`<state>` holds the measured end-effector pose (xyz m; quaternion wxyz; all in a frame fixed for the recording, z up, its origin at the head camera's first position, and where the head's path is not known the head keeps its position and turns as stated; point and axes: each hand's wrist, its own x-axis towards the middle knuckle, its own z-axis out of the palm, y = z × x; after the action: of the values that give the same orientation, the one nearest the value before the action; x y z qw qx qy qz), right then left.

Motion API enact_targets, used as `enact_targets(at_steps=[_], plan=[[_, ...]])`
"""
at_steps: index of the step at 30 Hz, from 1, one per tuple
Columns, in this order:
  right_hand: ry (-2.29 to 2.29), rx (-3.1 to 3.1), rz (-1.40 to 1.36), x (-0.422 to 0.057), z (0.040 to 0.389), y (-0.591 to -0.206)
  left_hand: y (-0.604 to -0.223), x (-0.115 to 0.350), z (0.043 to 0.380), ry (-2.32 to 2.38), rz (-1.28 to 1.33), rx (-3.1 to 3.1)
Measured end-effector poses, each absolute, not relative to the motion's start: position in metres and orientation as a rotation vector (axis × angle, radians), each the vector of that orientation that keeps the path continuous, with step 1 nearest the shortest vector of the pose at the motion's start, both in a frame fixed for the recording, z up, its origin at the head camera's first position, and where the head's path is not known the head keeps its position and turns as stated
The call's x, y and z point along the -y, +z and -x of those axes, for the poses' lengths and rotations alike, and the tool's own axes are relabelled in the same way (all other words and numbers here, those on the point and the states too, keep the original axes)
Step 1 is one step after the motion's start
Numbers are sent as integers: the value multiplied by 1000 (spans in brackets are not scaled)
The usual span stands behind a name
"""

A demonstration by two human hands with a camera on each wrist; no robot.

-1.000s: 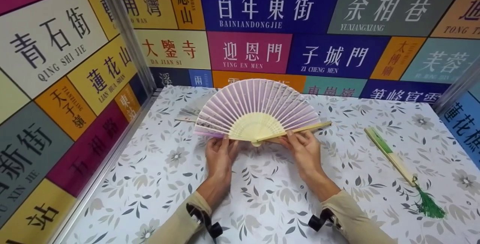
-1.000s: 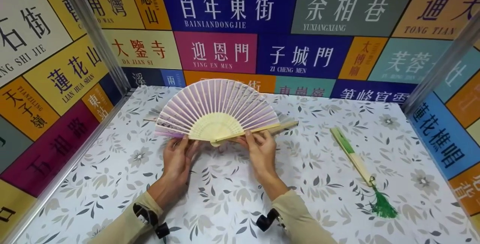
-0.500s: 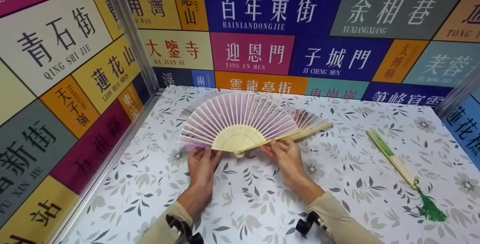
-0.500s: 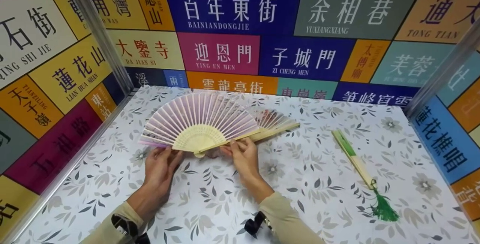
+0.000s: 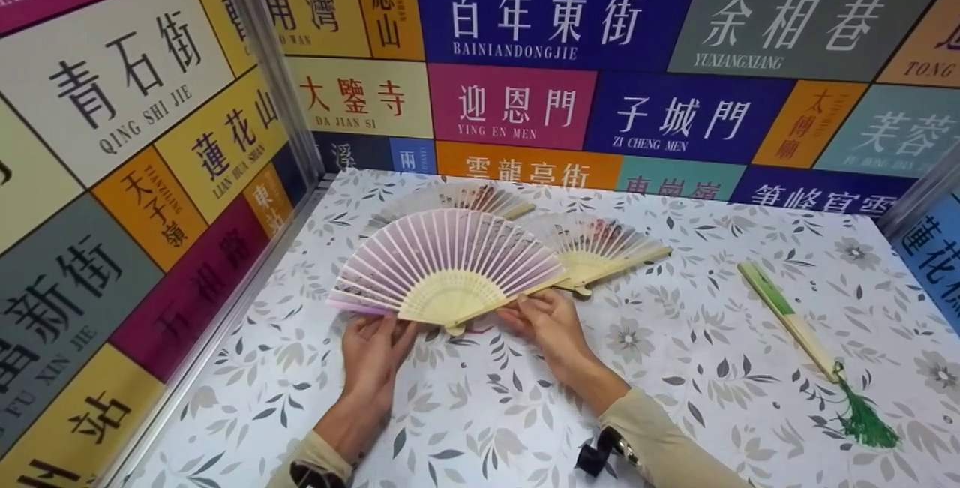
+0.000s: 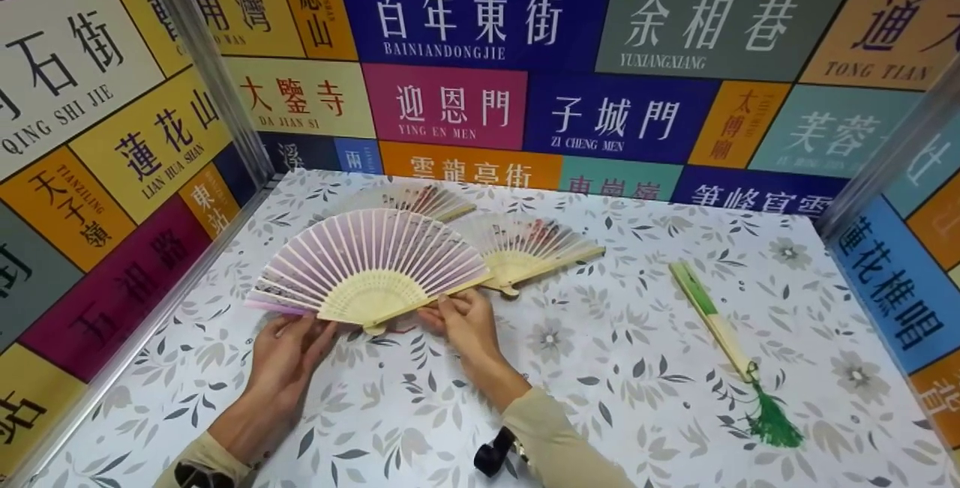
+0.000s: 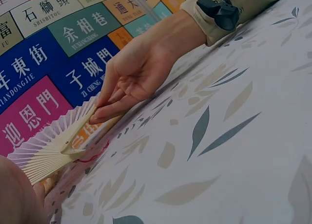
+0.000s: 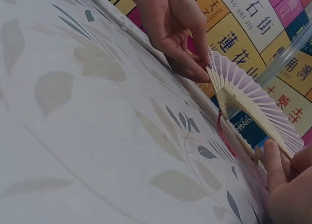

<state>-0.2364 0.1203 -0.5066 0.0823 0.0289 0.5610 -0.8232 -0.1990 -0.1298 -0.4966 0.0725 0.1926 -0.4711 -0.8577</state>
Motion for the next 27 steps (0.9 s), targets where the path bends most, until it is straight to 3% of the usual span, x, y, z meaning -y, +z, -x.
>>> enact_targets(at_steps=[27], plan=[[-2288, -1540, -23, -108, 234, -507, -488, 173, 157, -2610, -599, 1506]])
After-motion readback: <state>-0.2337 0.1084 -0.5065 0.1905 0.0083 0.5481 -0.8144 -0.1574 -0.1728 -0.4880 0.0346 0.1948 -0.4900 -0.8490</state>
